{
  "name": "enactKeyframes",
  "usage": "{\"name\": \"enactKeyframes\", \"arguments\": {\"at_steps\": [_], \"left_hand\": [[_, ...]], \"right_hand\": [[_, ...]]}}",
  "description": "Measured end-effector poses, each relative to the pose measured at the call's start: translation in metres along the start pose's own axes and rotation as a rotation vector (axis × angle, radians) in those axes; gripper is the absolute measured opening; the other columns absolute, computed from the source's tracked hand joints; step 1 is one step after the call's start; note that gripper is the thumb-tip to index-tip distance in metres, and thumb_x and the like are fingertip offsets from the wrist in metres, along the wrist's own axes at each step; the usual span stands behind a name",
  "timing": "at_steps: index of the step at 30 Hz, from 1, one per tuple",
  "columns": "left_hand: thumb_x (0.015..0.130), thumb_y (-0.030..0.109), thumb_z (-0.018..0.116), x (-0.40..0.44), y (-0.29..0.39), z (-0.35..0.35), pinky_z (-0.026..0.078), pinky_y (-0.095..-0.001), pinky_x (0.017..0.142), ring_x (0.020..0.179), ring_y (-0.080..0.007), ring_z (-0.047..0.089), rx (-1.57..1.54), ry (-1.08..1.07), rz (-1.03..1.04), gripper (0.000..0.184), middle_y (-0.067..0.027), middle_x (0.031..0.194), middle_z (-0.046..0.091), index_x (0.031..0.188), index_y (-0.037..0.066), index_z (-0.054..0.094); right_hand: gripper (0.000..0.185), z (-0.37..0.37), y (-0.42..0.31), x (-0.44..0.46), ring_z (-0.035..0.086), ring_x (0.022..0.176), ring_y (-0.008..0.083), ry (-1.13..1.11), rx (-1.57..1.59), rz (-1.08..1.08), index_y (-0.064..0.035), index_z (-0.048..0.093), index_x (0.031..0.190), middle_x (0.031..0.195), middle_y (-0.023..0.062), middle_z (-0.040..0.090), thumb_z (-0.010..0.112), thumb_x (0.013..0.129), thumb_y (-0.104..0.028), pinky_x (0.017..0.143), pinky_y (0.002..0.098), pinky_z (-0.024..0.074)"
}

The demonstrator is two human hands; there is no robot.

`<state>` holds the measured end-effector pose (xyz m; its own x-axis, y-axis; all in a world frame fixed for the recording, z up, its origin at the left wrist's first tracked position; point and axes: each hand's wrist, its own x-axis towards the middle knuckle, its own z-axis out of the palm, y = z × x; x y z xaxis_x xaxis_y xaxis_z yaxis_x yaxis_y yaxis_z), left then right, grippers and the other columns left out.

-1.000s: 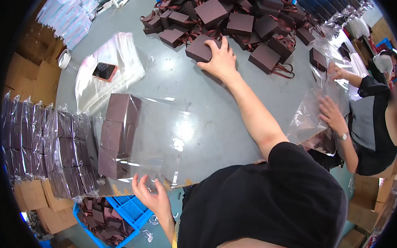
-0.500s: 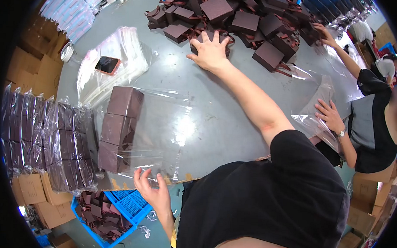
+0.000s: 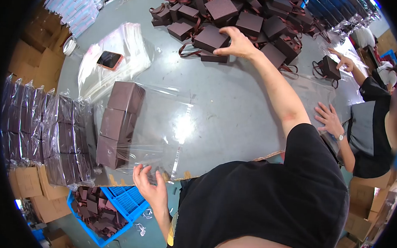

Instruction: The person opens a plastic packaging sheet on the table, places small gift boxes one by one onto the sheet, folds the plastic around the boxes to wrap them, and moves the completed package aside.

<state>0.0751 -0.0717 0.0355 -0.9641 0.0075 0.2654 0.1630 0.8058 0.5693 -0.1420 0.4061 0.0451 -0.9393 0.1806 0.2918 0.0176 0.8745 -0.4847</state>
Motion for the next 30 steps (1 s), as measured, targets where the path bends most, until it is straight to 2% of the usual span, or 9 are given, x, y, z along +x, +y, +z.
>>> {"name": "enactKeyframes", "arguments": {"at_steps": [3,7,10,16,18,21,24,28,30], "left_hand": [[0.078,0.002,0.069,0.000,0.001,0.000,0.034,-0.0507,0.109,0.133,-0.0409,0.044,0.014,-0.005,-0.006,0.029,-0.0177,0.131,0.055,0.106,0.001,0.061],[0.077,0.002,0.071,-0.001,0.008,-0.005,0.033,-0.0521,0.110,0.134,-0.0417,0.043,0.159,0.044,0.036,0.032,-0.0179,0.132,0.053,0.107,0.001,0.061],[0.077,0.003,0.072,-0.002,0.013,-0.008,0.032,-0.0524,0.110,0.134,-0.0423,0.042,0.208,0.042,0.083,0.033,-0.0184,0.133,0.053,0.108,0.001,0.061],[0.079,0.003,0.071,-0.001,0.021,-0.017,0.033,-0.0514,0.110,0.134,-0.0429,0.042,0.101,-0.011,0.057,0.031,-0.0193,0.133,0.052,0.108,0.002,0.061],[0.079,0.004,0.070,0.001,0.024,-0.021,0.034,-0.0509,0.109,0.134,-0.0429,0.042,0.098,-0.022,0.044,0.029,-0.0195,0.133,0.052,0.107,0.002,0.061],[0.079,0.004,0.070,0.002,0.024,-0.023,0.035,-0.0505,0.109,0.134,-0.0424,0.042,0.099,-0.034,0.071,0.029,-0.0195,0.133,0.053,0.106,0.002,0.061],[0.079,0.003,0.070,0.006,0.024,-0.022,0.035,-0.0497,0.109,0.134,-0.0421,0.042,0.105,-0.046,0.089,0.029,-0.0193,0.133,0.053,0.107,0.002,0.061],[0.077,0.004,0.072,0.012,0.037,-0.024,0.031,-0.0545,0.111,0.135,-0.0414,0.042,0.186,-0.010,0.185,0.034,-0.0184,0.133,0.053,0.109,0.003,0.061],[0.075,0.005,0.073,0.018,0.050,-0.023,0.028,-0.0575,0.113,0.136,-0.0411,0.042,0.299,0.025,0.256,0.036,-0.0179,0.133,0.053,0.110,0.004,0.062]], "right_hand": [[0.074,0.006,0.001,-0.001,0.048,0.127,0.0368,-0.037,0.022,-0.011,-0.0161,0.052,0.133,0.130,0.0201,0.052,0.078,0.066,-0.034,0.110,0.0429,0.0396],[0.067,0.006,0.010,-0.006,0.045,0.129,0.0336,-0.016,0.343,-0.140,-0.0149,0.052,0.126,0.129,0.0151,0.051,0.076,0.064,-0.022,0.110,0.0420,0.0390],[0.070,0.015,0.018,-0.012,0.045,0.131,0.0331,-0.102,0.359,-0.117,-0.0162,0.051,0.127,0.130,0.0135,0.050,0.079,0.063,-0.021,0.110,0.0420,0.0383],[0.075,-0.003,0.018,0.002,0.057,0.105,0.0217,-0.263,0.335,-0.083,-0.0159,0.047,0.123,0.116,0.0062,0.056,0.089,0.061,-0.017,0.095,0.0347,0.0466],[0.075,-0.015,0.016,0.001,0.057,0.109,0.0244,-0.301,0.222,-0.098,-0.0141,0.046,0.123,0.117,0.0068,0.055,0.089,0.062,-0.019,0.098,0.0362,0.0456],[0.075,-0.016,0.018,-0.009,0.055,0.115,0.0279,-0.235,0.033,-0.310,-0.0125,0.046,0.124,0.118,0.0078,0.054,0.088,0.062,-0.021,0.102,0.0381,0.0440],[0.075,-0.007,0.020,-0.011,0.053,0.121,0.0310,-0.205,0.108,-0.277,-0.0121,0.045,0.124,0.119,0.0092,0.054,0.087,0.063,-0.022,0.105,0.0403,0.0418],[0.076,0.008,0.023,-0.007,0.056,0.116,0.0285,-0.221,0.313,-0.118,-0.0134,0.043,0.126,0.123,0.0113,0.052,0.087,0.064,-0.018,0.102,0.0386,0.0440],[0.078,0.015,0.027,-0.009,0.057,0.114,0.0276,-0.159,0.348,-0.154,-0.0138,0.043,0.127,0.122,0.0118,0.052,0.088,0.063,-0.016,0.100,0.0377,0.0448]]}}
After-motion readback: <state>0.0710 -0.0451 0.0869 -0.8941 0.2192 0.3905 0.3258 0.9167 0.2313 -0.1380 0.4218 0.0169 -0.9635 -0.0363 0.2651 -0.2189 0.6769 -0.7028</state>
